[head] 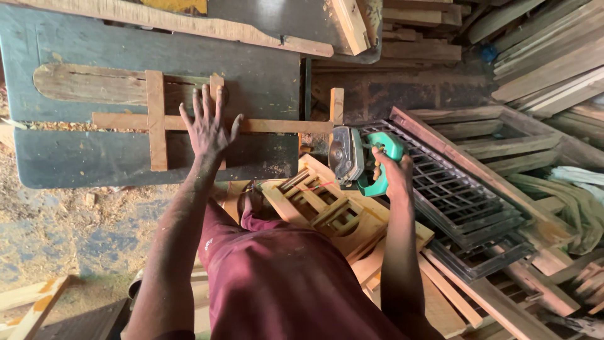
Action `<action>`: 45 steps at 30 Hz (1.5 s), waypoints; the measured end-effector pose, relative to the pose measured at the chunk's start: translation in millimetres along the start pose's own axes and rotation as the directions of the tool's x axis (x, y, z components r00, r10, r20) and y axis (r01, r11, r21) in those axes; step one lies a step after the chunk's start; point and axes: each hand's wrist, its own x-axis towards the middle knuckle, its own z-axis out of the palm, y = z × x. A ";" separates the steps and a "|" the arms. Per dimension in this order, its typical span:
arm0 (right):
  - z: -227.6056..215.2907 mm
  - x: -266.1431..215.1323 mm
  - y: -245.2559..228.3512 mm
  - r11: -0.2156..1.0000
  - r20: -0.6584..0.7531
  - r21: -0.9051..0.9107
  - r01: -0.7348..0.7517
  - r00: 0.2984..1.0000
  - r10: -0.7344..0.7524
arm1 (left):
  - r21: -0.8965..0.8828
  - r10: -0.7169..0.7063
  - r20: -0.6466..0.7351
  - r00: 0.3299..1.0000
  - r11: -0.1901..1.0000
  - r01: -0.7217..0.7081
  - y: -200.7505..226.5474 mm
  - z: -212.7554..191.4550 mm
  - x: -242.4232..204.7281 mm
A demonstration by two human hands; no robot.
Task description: The person uses a green circular saw to cut a wooden frame on a workbench. They adjust the frame's position and guide the saw along the wood to make precise cuts.
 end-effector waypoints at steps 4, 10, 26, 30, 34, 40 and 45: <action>2.0 6.1 1.9 0.999 0.008 -0.015 0.031 0.999 -0.031 | 0.003 0.000 0.002 1.000 1.000 0.000 0.0 -0.8 0.1; 5.2 14.4 1.6 0.997 -0.015 -0.057 0.057 0.998 -0.058 | 0.012 -0.008 0.017 1.000 1.000 0.008 0.1 0.7 0.6; 11.8 27.1 24.9 0.988 -0.092 -0.097 0.122 0.987 -0.131 | 0.001 -0.014 0.033 0.999 1.000 0.014 -1.4 3.4 -0.5; 13.8 32.9 29.4 0.988 -0.058 -0.039 0.147 0.987 -0.149 | -0.001 -0.016 0.034 0.999 1.000 0.016 -0.4 1.3 0.2; 15.1 35.4 32.3 0.987 -0.057 -0.014 0.158 0.986 -0.158 | -0.021 -0.019 0.048 0.999 1.000 0.020 1.2 -3.1 0.3; 17.4 30.9 36.6 0.984 -0.026 -0.012 0.176 0.984 -0.176 | -0.009 -0.016 0.057 0.998 1.000 0.016 2.8 -7.2 0.5; 17.5 30.7 45.6 0.985 -0.047 -0.033 0.169 0.984 -0.171 | -0.018 -0.021 0.068 0.997 1.000 0.022 3.5 -6.8 0.5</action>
